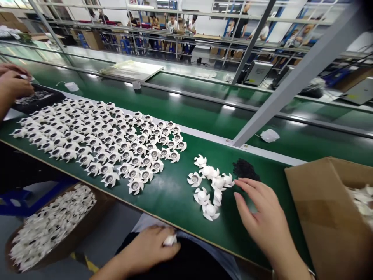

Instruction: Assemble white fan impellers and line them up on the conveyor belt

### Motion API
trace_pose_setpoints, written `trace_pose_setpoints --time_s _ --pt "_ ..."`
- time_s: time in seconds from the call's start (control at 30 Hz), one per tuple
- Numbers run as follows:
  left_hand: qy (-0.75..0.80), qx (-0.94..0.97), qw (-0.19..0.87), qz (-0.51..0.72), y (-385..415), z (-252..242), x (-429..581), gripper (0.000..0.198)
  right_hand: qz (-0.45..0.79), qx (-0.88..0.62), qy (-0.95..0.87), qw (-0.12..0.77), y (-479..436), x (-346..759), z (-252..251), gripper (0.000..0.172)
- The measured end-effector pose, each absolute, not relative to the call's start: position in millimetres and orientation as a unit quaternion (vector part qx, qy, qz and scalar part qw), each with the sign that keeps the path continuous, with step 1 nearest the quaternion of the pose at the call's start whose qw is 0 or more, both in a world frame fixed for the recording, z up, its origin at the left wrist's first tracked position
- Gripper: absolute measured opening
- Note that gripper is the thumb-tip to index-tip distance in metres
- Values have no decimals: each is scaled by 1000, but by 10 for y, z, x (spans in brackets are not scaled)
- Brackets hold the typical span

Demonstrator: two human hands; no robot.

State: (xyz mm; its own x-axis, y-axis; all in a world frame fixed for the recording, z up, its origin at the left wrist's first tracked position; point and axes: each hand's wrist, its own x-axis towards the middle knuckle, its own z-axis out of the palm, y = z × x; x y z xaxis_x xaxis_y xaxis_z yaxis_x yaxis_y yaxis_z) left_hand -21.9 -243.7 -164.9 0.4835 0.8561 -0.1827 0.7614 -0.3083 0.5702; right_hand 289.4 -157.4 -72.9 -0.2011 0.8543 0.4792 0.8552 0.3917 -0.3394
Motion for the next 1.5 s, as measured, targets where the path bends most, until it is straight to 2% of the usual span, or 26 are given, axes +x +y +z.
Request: trace_pose_setpoints --time_s 0.03,0.1,0.17,0.23,0.37,0.47,0.53,0.6,0.7,0.9,1.07,1.17,1.33,1.4,1.5 --pt "499 804 316 70 -2542 -1511 -236 22 -10 -549 -788 279 -1528 2898 -748 30" --pt "469 810 327 134 -2622 -1211 -299 14 -26 -558 -799 223 -1437 2877 -793 38" --pt "450 819 291 206 -2467 -909 -316 21 -35 -569 -802 178 -1382 2824 -838 42" --pt "452 812 197 314 -2068 -642 -212 38 -24 -569 -808 150 -1389 2763 -872 43" --pt "542 767 179 294 -935 -349 316 33 15 -548 -821 155 -1530 2723 -877 49" --pt "563 768 217 218 -326 -378 708 35 44 -554 -799 227 -1564 2826 -821 42" --pt "566 763 255 177 -140 -461 848 34 41 -592 -756 276 -1489 2940 -771 29" --pt "544 766 300 164 -76 -548 887 28 19 -632 -722 282 -1350 3049 -732 18" --pt "513 774 325 182 -67 -644 857 27 -1 -647 -728 227 -1112 3126 -719 14" --pt "564 754 269 202 -101 -691 881 42 -13 -632 -762 143 -880 3027 -730 17" --pt "557 761 271 190 -187 -647 900 39 -70 -603 -792 62 -834 2963 -631 19" --pt "543 765 282 199 -240 -619 866 38 -94 -591 -800 44 -830 2950 -624 17" --pt "531 759 327 187 -252 -621 794 44 -59 -611 -785 82 -833 3014 -659 11" --pt "531 753 338 193 -231 -647 784 44 -4 -625 -770 132 -781 3015 -622 10" --pt "532 742 345 217 -194 -683 792 32 121 -616 -750 207 -613 2902 -539 10"
